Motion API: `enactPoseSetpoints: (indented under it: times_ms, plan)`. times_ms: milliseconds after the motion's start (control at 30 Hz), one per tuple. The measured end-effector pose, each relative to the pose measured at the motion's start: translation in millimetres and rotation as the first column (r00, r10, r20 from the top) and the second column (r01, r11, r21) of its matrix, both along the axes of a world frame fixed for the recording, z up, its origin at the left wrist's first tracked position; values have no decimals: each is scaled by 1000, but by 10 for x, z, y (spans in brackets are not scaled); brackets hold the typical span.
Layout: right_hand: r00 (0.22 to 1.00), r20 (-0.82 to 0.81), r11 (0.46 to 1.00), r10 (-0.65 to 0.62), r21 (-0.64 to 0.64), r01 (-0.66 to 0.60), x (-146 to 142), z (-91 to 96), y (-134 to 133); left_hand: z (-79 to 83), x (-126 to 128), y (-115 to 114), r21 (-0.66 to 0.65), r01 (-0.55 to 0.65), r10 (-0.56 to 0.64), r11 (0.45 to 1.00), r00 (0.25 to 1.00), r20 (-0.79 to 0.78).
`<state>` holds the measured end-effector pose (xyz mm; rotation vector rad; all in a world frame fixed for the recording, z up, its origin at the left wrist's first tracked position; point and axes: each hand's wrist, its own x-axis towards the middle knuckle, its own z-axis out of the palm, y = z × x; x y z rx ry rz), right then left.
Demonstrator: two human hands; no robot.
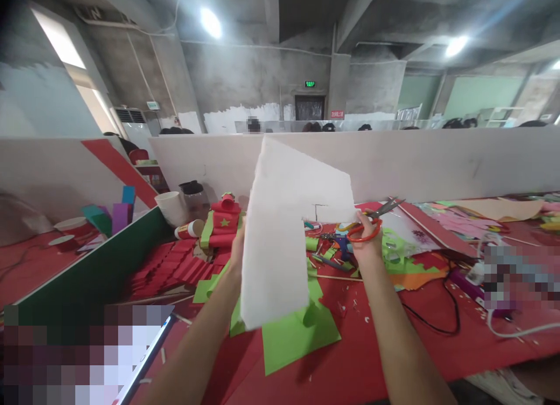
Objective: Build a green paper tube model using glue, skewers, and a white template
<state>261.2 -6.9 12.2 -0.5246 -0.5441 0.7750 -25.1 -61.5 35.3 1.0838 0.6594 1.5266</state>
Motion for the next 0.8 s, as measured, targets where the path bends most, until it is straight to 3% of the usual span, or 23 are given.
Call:
enactPoseSetpoints:
  times_ms: [67, 133, 267, 400, 533, 600, 667, 733, 800]
  plan:
    - [993, 93, 997, -69, -25, 72, 47, -12, 28, 50, -80, 82, -17, 178, -176, 984, 981, 82]
    - [974, 181, 988, -140, -37, 149, 51, -27, 50, 45, -131, 142, -70, 235, -229, 969, 969, 87]
    - [926, 239, 954, -293, 4, 301, -4, -49, 78, -28, -154, 149, -167, 241, -251, 956, 967, -42]
    - [888, 182, 906, -422, 56, 419, -26, -44, 58, -36, -113, 97, -152, 249, -264, 957, 961, -88]
    - [868, 115, 875, -483, 61, 479, -19, -25, 22, -38, -43, 88, -222, 309, -344, 925, 929, -138]
    - [887, 132, 896, -443, 40, 442, -43, -11, 9, -55, -25, 118, -240, 246, -284, 939, 949, -140]
    - [931, 174, 946, -321, 11, 324, -102, 8, -8, -80, -40, 175, -217, 105, -131, 970, 985, -112]
    - [966, 225, 989, -130, -43, 143, -193, 27, -40, -106, -87, 249, -179, -65, 52, 982, 996, -77]
    - [952, 291, 988, 95, -141, -56, -301, 38, -93, -129, -145, 323, -143, -199, 197, 970, 980, -28]
